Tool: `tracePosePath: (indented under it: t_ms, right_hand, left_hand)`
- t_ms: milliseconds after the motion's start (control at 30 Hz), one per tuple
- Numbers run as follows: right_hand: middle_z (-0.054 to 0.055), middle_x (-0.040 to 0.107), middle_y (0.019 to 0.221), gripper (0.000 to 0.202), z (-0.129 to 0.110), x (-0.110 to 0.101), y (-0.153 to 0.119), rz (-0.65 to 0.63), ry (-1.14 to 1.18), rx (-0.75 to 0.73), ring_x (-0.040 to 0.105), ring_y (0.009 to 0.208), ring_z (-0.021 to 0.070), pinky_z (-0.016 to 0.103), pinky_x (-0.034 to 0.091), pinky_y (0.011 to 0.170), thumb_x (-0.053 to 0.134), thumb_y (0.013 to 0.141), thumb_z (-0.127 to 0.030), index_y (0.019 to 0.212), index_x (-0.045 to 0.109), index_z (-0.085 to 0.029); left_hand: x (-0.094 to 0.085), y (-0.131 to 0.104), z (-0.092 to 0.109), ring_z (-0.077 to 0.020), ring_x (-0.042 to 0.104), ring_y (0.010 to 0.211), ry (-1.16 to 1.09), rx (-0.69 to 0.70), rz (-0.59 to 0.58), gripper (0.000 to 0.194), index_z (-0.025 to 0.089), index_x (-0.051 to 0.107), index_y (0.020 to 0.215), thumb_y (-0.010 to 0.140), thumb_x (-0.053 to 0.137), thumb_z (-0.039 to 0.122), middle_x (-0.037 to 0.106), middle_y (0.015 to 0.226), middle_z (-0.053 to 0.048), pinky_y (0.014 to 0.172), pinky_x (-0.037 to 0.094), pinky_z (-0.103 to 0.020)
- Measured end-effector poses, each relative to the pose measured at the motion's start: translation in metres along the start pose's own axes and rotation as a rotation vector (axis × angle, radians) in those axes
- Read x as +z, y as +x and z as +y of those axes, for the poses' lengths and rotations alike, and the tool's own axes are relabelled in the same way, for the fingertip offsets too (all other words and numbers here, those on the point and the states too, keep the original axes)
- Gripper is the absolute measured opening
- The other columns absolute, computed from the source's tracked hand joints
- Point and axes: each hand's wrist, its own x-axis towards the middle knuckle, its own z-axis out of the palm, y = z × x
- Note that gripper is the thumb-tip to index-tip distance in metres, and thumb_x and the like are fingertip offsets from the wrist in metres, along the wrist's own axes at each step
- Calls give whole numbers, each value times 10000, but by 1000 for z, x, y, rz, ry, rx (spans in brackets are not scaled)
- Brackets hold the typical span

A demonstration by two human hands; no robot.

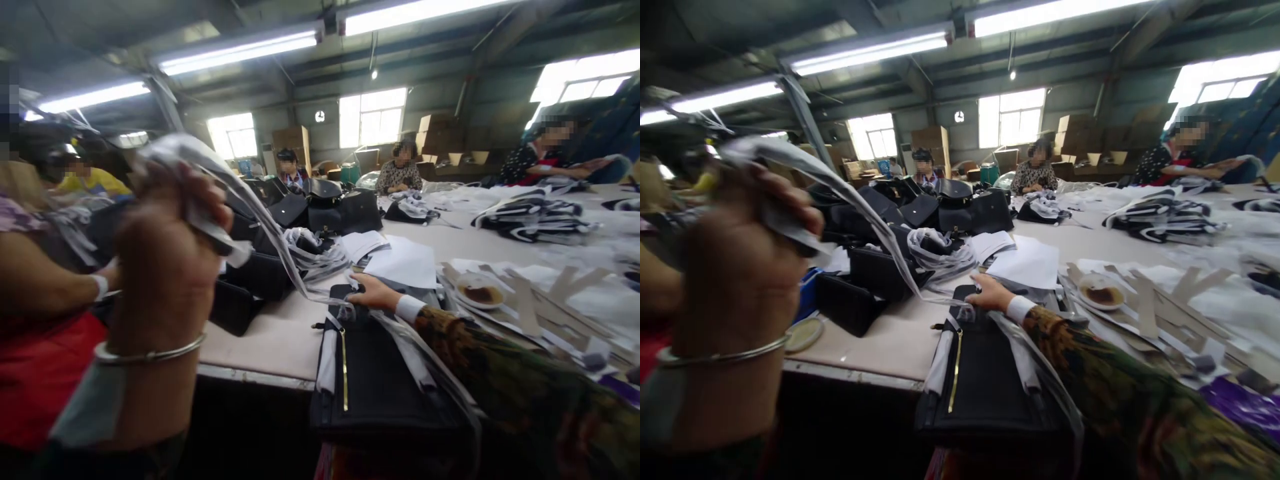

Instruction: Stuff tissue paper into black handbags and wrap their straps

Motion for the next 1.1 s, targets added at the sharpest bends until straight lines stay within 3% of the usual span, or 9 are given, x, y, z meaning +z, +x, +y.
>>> tracePosePath:
  t_ms: [133,200,267,367,533,633,800,933,1100]
  right_hand:
    - [83,706,802,355,-40,-38,-26,141,250,27,651,710,193,321,529,685,519,932,-450,925,710,-151]
    - [-5,552,542,488,-68,-47,-52,-16,717,111,447,436,116,250,372,449,494,930,-587,789,672,-154]
    - [-45,429,449,632,-93,-50,-76,-271,1089,235,317,361,83,224,255,386,415,939,-687,707,642,-145]
    - [-71,359,432,730,-112,-48,-95,-524,1449,462,231,346,70,202,213,373,267,977,-703,779,661,-121]
    - [-115,320,487,250,-109,-36,-93,-419,1673,558,168,375,41,159,112,394,553,918,-325,724,497,-177]
    - [-92,408,497,185,-105,-26,-94,-218,1442,476,211,384,41,185,137,408,580,807,-176,664,462,-186]
    - [-34,492,535,229,-95,-19,-97,46,647,100,409,507,92,239,274,515,554,828,-175,600,555,-165]
    - [14,594,649,270,-90,-20,-101,38,88,-219,470,602,127,270,286,585,524,925,-206,669,603,-163]
    - [106,712,865,194,-90,-23,-109,-4,-395,-382,585,700,198,311,285,597,506,955,-178,1014,686,-138]
  left_hand:
    - [10,-15,-74,-171,717,900,-270,-302,-128,189,169,684,916,990,574,305,752,858,-11,804,569,-310]
    - [15,-31,-112,-191,720,961,-274,-399,-170,113,174,694,912,931,665,281,768,912,-33,862,567,-336]
    - [20,-52,-138,-194,712,999,-249,-409,-231,137,178,712,900,861,755,302,772,923,-40,919,550,-336]
    - [22,-84,-155,-211,695,1031,-151,-352,-380,238,182,751,887,797,817,392,773,938,-50,966,525,-331]
    - [6,-122,-159,-255,671,1083,38,-321,-540,279,197,781,926,807,795,450,767,1048,-88,996,504,-376]
    - [-9,-134,-155,-259,656,1124,55,-293,-518,273,196,776,897,839,760,462,754,1093,-96,1029,481,-377]
    - [-19,-138,-144,-240,677,1040,99,-248,-374,283,191,751,826,850,743,473,753,874,-64,980,498,-350]
    - [-21,-139,-138,-225,687,952,174,-271,-399,275,185,762,827,850,741,458,755,872,-66,942,514,-336]
    - [-32,-141,-140,-220,682,1009,317,-261,-505,213,193,782,839,874,722,394,768,928,-54,1014,472,-303]
